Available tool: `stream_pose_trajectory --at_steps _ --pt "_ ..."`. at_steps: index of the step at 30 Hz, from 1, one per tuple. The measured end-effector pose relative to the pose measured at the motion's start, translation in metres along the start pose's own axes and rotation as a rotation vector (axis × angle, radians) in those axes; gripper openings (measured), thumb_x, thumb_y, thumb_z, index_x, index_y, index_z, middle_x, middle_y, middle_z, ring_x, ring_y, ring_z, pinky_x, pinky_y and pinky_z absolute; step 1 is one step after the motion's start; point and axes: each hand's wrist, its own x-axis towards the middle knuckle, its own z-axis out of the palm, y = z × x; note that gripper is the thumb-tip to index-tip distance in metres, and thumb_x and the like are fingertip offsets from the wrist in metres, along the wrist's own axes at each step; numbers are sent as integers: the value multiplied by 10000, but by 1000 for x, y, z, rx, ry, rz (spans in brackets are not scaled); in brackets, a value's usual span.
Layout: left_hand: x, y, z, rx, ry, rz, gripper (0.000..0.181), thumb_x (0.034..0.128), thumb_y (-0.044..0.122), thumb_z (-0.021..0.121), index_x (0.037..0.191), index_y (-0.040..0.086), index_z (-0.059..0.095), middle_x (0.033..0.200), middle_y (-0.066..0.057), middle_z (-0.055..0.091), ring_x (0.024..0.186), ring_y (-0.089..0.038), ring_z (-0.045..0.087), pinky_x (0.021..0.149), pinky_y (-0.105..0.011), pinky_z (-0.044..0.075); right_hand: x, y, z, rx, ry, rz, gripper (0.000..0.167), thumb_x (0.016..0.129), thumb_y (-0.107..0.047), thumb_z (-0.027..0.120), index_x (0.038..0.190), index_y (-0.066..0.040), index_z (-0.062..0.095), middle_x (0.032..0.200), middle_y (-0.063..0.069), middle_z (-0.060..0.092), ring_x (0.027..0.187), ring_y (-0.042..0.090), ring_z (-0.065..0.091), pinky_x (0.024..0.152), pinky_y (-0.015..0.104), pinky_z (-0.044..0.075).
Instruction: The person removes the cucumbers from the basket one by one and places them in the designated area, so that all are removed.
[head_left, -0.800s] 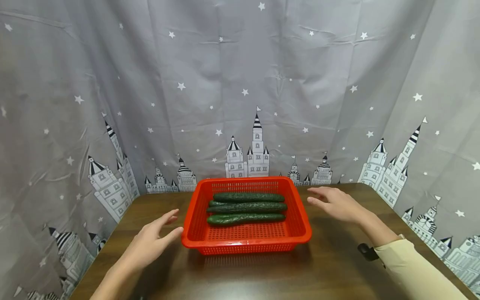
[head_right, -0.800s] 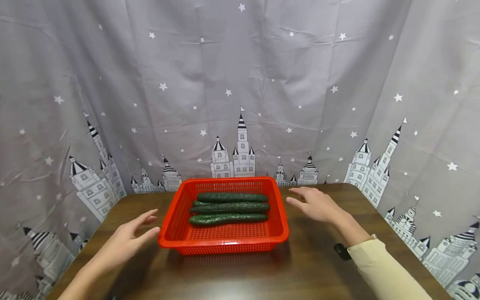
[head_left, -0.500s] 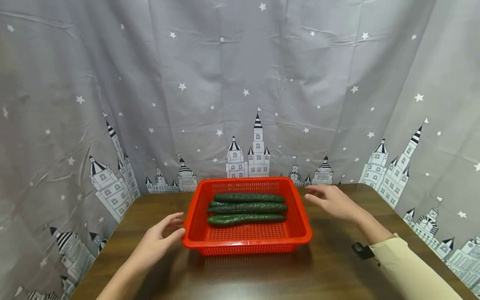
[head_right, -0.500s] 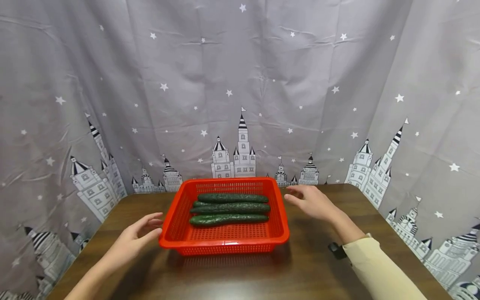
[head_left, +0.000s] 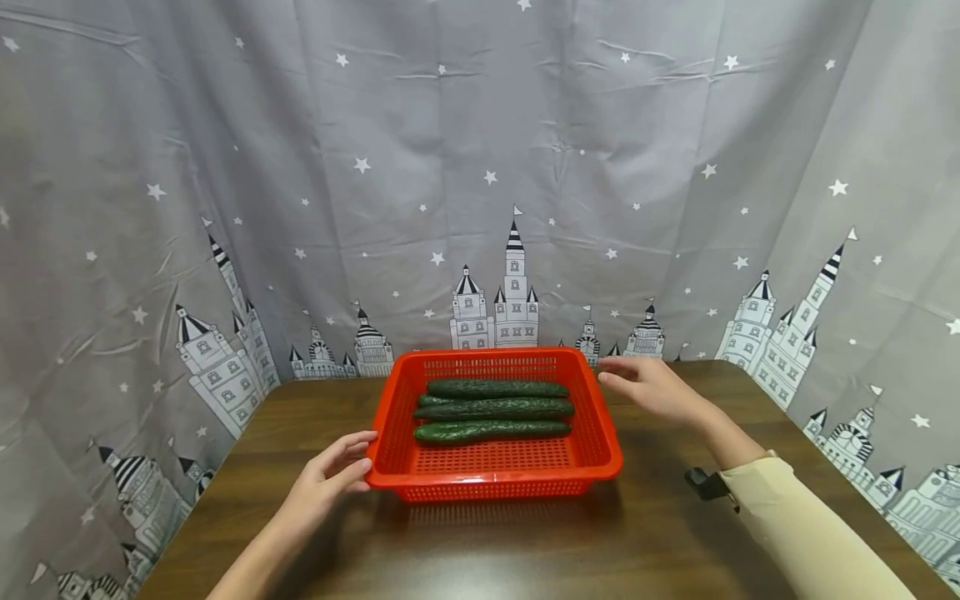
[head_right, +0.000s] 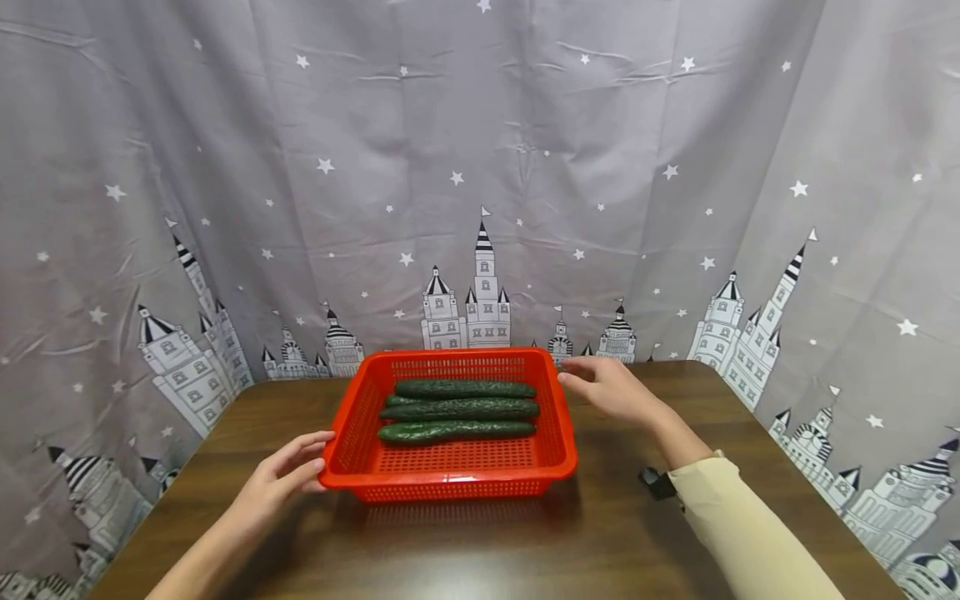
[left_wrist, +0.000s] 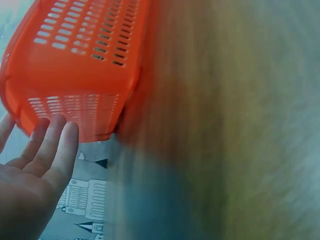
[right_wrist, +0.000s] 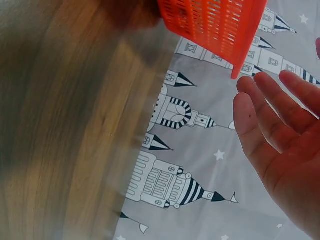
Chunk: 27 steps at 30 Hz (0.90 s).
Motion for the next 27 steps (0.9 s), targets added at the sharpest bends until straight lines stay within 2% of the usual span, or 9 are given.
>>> stream_pose_trajectory --at_steps 3,6,14,21,24,27 --pt "-2 -2 4 -32 -2 -33 432 1016 115 581 1411 -35 493 1259 -165 619 978 -128 677 805 -359 606 2 -1 1 20 -2 8 453 1009 -346 612 1364 -64 616 1291 113 678 1138 273 665 962 497 535" --pt "-3 -2 7 -44 11 -61 436 1008 120 596 1407 -26 497 1246 -171 615 954 -147 681 813 -370 604 6 -2 3 36 -9 20 471 1006 -358 614 1372 -63 610 1291 105 680 1148 273 660 969 500 530" --pt "-3 1 12 -16 47 -78 430 993 122 624 1390 -2 515 1236 -199 603 940 -149 670 801 -386 604 19 -11 5 86 -33 18 449 1005 -332 618 1367 -68 617 1263 108 695 1100 242 664 936 465 539" --pt "-4 2 14 -3 69 -105 421 999 139 616 1383 2 511 1249 -205 566 952 -148 657 793 -368 604 37 -23 6 228 -110 77 455 1016 -356 595 1370 -71 609 1198 220 692 1027 322 697 784 398 605" --pt "-3 2 15 4 72 -106 408 1001 142 616 1373 7 515 1240 -210 571 925 -148 662 781 -367 605 44 -27 6 270 -135 100 453 1011 -361 602 1369 -83 611 1159 236 693 1004 346 685 780 407 604" --pt "-2 1 17 9 73 -107 403 999 149 623 1365 16 520 1232 -218 570 895 -145 664 769 -368 605 52 -29 7 303 -151 114 448 1004 -358 616 1365 -91 617 1078 197 714 973 362 677 780 419 600"
